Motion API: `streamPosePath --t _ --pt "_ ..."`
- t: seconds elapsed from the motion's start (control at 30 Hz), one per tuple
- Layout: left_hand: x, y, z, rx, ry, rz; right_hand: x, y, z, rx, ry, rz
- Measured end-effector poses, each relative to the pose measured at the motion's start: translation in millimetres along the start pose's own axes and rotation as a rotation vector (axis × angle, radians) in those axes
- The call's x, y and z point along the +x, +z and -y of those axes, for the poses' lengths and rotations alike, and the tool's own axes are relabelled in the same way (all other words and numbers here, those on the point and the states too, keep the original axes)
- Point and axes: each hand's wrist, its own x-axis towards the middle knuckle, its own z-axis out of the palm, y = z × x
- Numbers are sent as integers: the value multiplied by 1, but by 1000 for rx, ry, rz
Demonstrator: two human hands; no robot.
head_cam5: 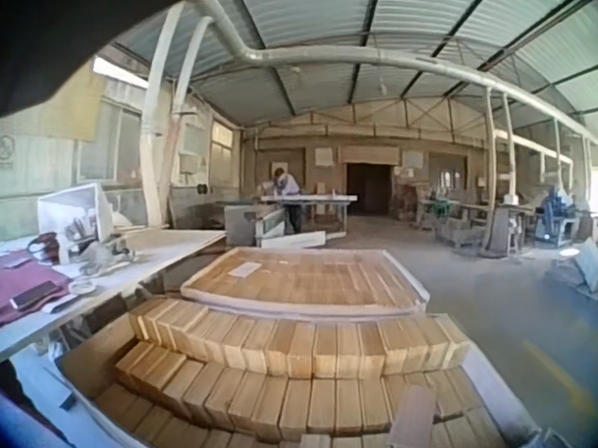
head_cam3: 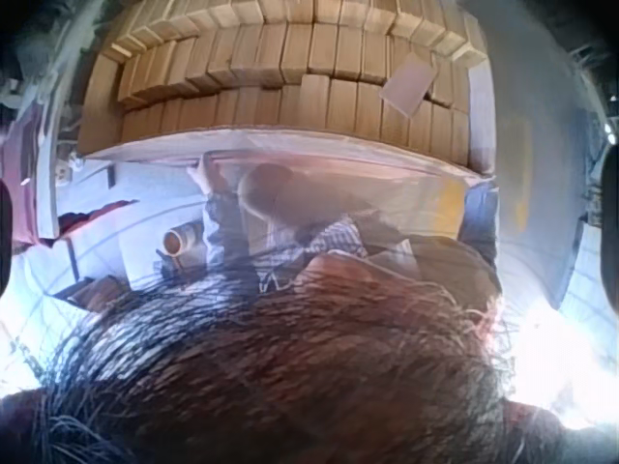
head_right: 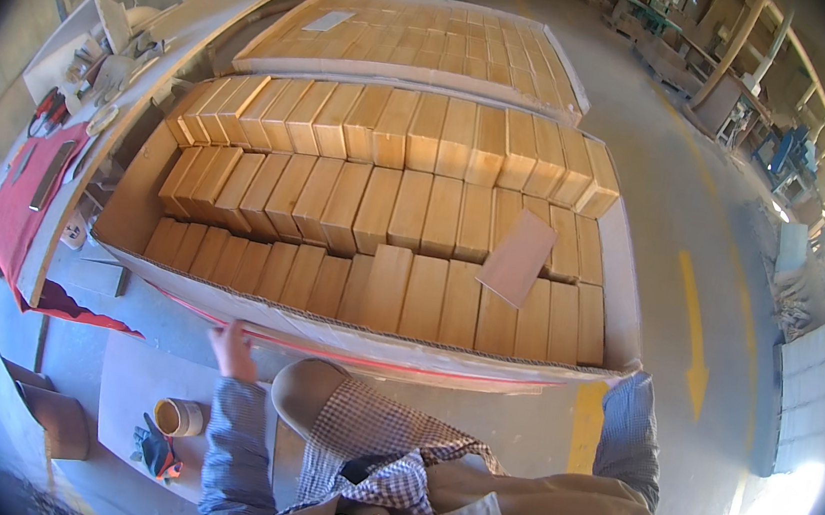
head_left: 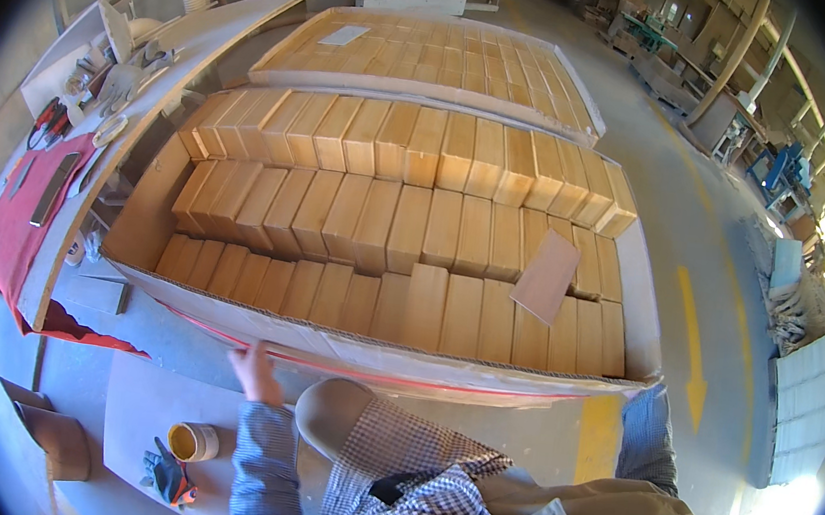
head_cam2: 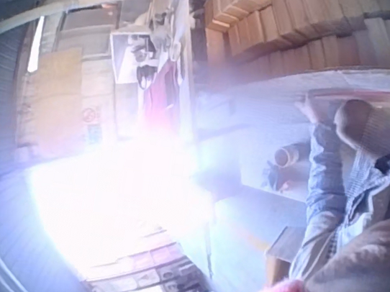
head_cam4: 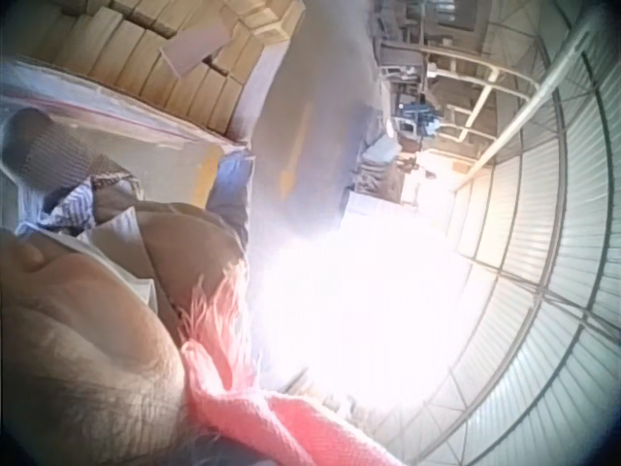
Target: The person sands a wooden block, walks to a workbench, and handles a small container and gloves. They then sit on the floor, pick up wooden blocks, and use a small tool to work on them. The person places the blocks on a table and continues handling them.
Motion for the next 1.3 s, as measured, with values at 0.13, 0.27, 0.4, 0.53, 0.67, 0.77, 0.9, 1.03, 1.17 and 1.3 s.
streamPosePath --t 0.13,0.27,0.4,0.53,0.67,0.77,0.9,1.03,1.17,1.3 --pt "-88 51 29 -6 72 106 20 16 -45 415 98 -25" --pt "-138 77 65 75 189 202 47 46 -97 914 242 6" --pt "-197 86 115 207 190 482 62 68 -122 1330 356 53" --pt "-255 112 150 131 -366 572 60 71 -121 1413 294 227" --pt "-293 156 154 79 -625 621 55 78 -133 1620 326 275" --pt "-316 175 155 145 -713 705 64 105 -160 1434 140 185" --pt "-327 177 170 275 -735 689 76 154 -214 577 -227 -108" --pt "-301 178 195 379 -715 724 75 185 -253 747 -156 -76" --pt "-268 187 214 442 -742 770 79 207 -254 837 -128 -49" --pt "-283 178 209 406 -792 784 81 223 -250 834 -52 -137"
